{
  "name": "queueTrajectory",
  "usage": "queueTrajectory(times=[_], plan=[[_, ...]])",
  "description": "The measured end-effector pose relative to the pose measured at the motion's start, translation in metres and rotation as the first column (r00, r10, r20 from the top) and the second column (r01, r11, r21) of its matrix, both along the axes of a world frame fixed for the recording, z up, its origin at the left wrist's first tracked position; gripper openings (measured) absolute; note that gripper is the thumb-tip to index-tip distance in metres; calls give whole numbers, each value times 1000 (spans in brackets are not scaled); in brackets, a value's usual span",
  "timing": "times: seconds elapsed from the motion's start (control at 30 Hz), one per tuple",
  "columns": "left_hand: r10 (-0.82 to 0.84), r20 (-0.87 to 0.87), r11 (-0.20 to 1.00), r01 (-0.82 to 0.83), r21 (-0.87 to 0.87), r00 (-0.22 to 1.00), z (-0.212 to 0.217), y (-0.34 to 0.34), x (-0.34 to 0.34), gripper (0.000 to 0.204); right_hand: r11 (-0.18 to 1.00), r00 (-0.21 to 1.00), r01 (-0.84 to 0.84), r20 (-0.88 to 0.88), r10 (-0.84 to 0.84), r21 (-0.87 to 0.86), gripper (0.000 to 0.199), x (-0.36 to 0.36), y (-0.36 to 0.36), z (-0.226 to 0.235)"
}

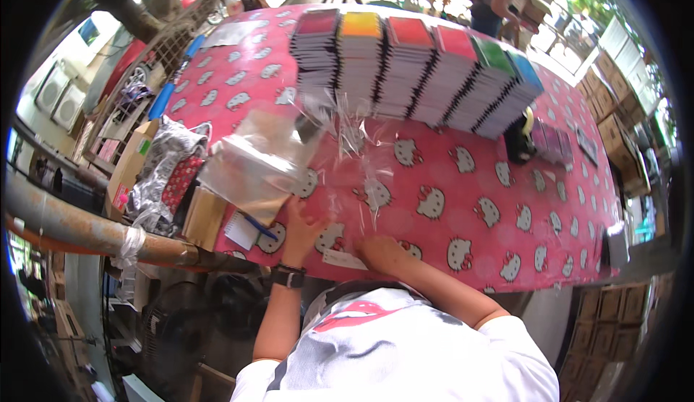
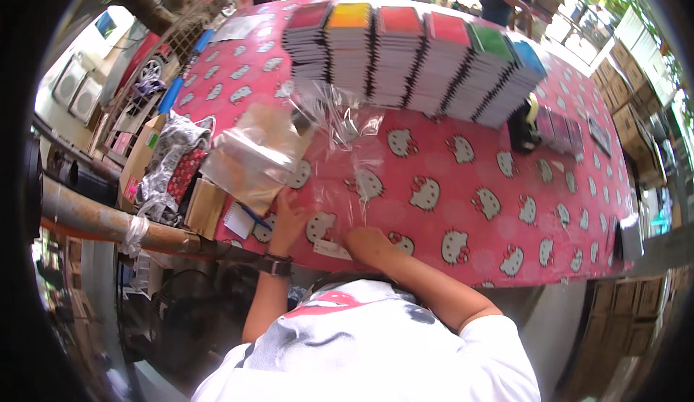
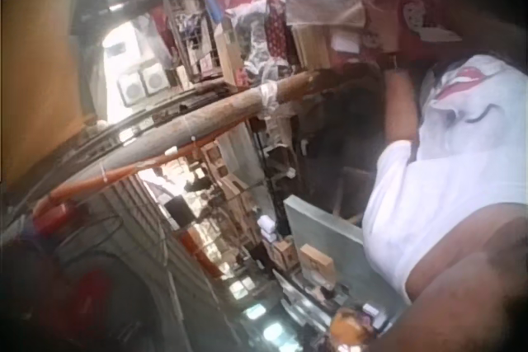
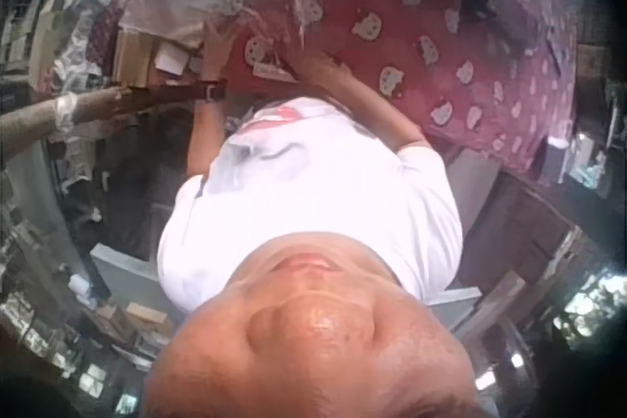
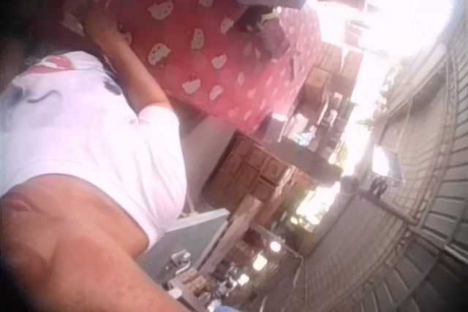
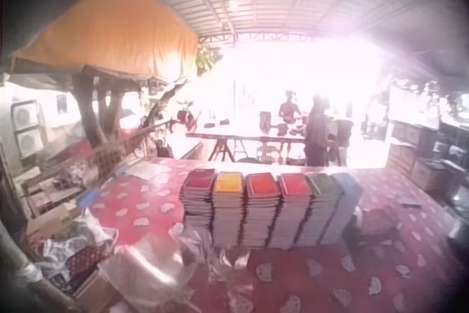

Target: The person picks up notebooks of various colors from stacks on a table, places them into a clear plastic bag, and then seals the bag with tape.

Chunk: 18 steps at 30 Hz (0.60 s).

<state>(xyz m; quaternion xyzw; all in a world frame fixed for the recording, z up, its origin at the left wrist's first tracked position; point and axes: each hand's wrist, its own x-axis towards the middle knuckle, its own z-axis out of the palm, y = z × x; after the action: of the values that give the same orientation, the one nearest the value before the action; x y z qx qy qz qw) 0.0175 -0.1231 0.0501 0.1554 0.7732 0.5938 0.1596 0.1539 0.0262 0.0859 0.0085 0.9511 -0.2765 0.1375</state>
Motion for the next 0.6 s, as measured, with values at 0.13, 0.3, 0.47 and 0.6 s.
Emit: queueTrajectory(times=[0.13, 0.3, 0.47, 0.6], plan=[[-158, 219, 986, 164, -13, 963, -15, 30, 37, 71, 959, 993, 98, -36, -111, -265, 23, 24, 5, -19], [-375, 78, 924, 379, -48, 924, -12, 55, 42, 38, 874, 995, 52, -51, -88, -483, 22, 44, 28, -6], [-487, 315, 869, 417, 265, 815, 12, 79, 54, 27, 879, 836, 175, -404, -371, -443, 22, 54, 77, -3], [-693, 336, 720, 587, 369, 638, 45, 113, 72, 25, 420, 673, 371, -71, -736, -828, 24, 65, 93, -4]])
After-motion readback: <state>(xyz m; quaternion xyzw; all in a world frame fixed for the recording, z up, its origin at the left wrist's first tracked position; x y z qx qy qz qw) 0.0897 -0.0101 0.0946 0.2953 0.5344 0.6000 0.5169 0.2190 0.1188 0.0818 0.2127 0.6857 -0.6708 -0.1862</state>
